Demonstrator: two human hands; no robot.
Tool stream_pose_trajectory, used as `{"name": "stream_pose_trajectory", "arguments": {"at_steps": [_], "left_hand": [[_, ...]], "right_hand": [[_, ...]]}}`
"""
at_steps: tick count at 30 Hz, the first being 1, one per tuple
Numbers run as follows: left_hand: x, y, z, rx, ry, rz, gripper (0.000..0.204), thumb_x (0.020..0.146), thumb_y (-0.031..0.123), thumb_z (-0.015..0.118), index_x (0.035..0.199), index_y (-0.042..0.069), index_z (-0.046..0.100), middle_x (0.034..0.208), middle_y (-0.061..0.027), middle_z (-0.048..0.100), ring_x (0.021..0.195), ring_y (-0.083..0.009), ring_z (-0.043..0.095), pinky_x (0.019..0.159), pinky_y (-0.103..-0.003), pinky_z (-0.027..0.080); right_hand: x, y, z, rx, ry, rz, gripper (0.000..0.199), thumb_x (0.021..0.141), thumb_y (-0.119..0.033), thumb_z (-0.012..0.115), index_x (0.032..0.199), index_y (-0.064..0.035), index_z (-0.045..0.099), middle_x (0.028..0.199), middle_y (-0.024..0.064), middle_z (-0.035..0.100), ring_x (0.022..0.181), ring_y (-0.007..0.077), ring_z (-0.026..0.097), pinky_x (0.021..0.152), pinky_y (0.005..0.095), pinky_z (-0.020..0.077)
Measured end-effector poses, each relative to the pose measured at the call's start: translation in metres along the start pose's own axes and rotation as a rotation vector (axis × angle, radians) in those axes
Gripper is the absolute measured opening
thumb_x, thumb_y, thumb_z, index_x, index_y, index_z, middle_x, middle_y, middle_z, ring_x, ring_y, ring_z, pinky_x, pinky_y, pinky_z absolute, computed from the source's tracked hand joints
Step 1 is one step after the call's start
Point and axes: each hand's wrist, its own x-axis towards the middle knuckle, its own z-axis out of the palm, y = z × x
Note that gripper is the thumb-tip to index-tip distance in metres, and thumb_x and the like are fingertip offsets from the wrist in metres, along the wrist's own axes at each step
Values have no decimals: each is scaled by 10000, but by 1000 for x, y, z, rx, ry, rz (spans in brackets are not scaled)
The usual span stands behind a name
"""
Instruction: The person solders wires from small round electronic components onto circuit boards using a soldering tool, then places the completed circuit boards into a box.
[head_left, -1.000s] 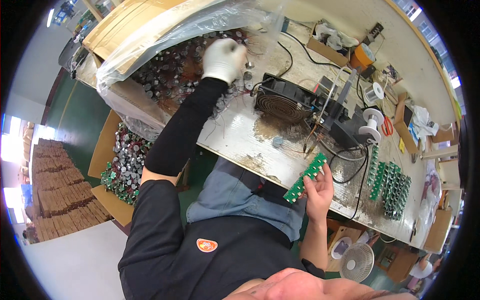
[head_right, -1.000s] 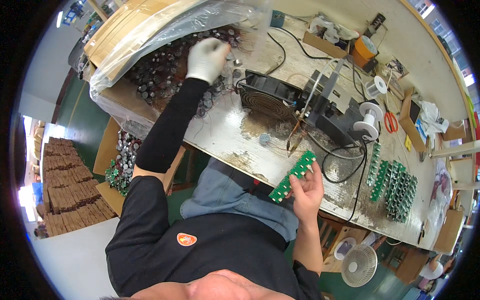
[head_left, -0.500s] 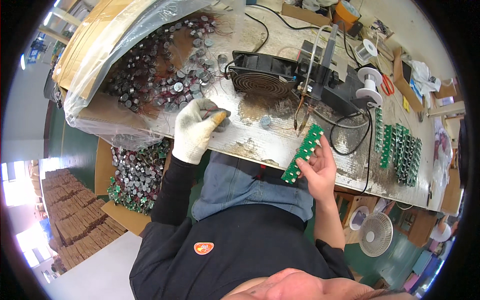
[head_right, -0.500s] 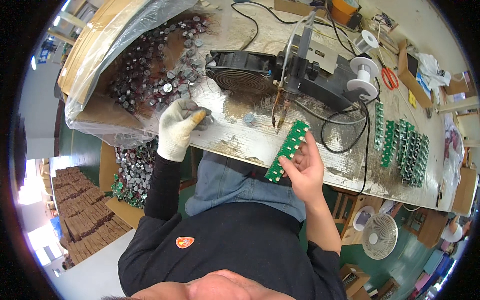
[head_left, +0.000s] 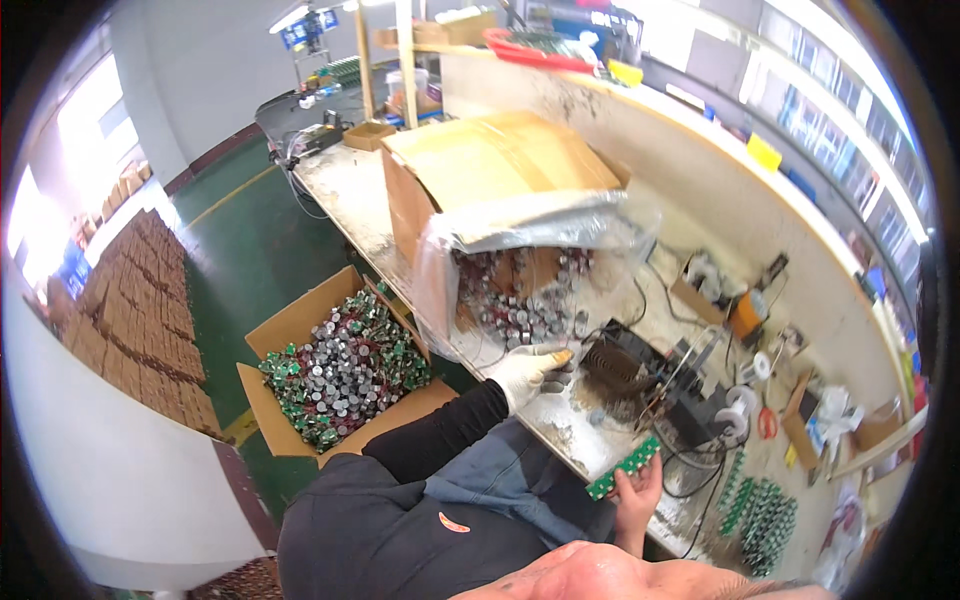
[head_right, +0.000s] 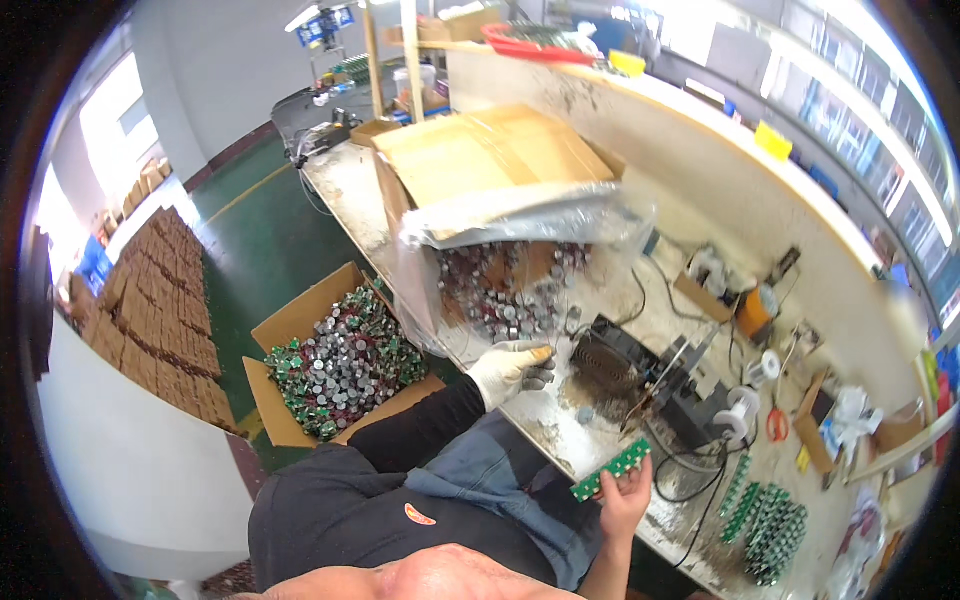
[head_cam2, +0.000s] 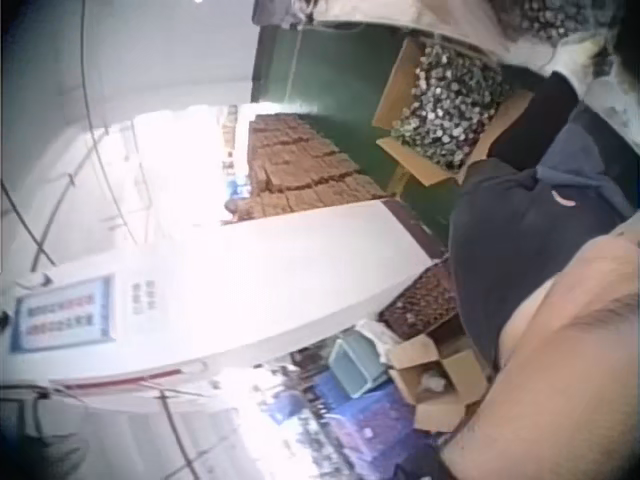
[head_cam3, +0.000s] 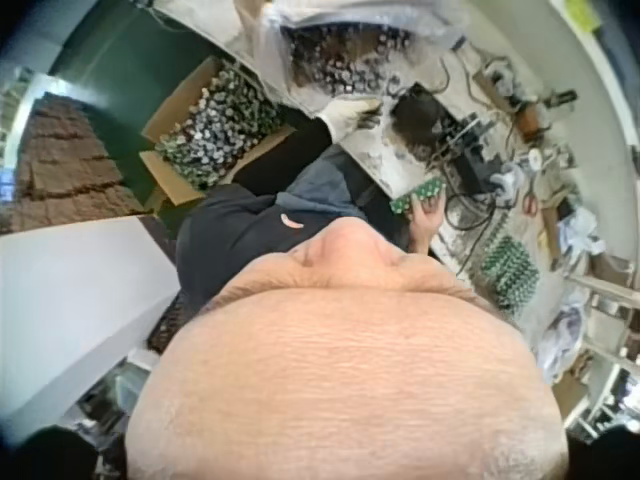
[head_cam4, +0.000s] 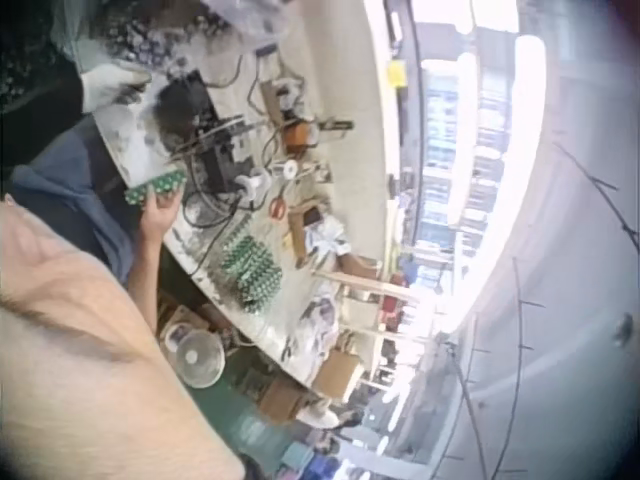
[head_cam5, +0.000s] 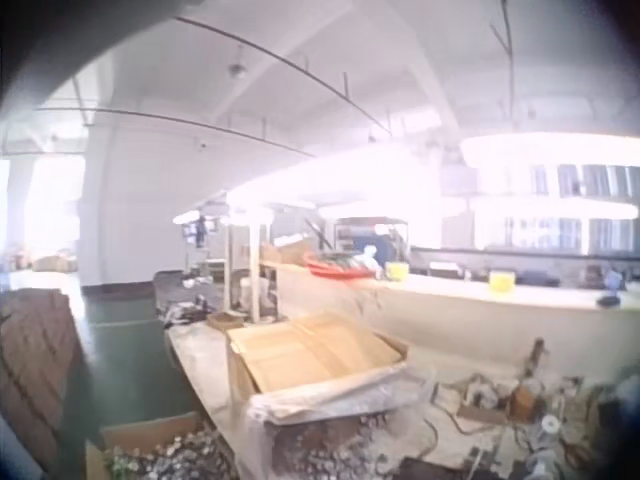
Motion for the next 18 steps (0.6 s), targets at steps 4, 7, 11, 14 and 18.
{"name": "stream_pose_trajectory", "arguments": {"at_steps": [4,7,11,14,18], "left_hand": [[15,-2,-6,169,71,165,241,868,218,678,1042,56,638,817,-23,662,655,-104,619,585,-243,510],[25,-4,-8,179,66,170,244,854,219,693,1039,67,644,818,-11,665,647,-101,618,602,-264,509],[32,-8,-9,72,0,149,188,827,208,721,956,80,670,820,-12,686,644,-106,622,588,-259,495],[33,-11,-2,146,12,226,191,801,193,748,922,59,683,800,-7,676,635,-81,597,567,-246,481],[23,-4,4,245,-33,367,293,805,232,743,999,21,681,736,-12,652,546,-77,545,489,-231,419]], "right_hand": [[5,6,-1,-65,-55,-55,716,820,86,581,1423,44,196,1040,136,551,695,129,582,477,224,490],[9,4,3,-91,-67,-82,703,816,90,582,1414,46,216,1013,129,557,669,128,578,472,224,485],[6,0,8,-119,-63,-94,684,811,93,580,1405,45,245,962,117,569,620,126,572,460,221,469],[4,4,5,-127,16,-85,696,800,91,584,1410,38,253,965,113,581,630,129,581,460,224,461],[3,2,5,-120,55,-38,718,784,76,600,1413,31,257,990,100,586,683,135,582,487,235,455]]}}
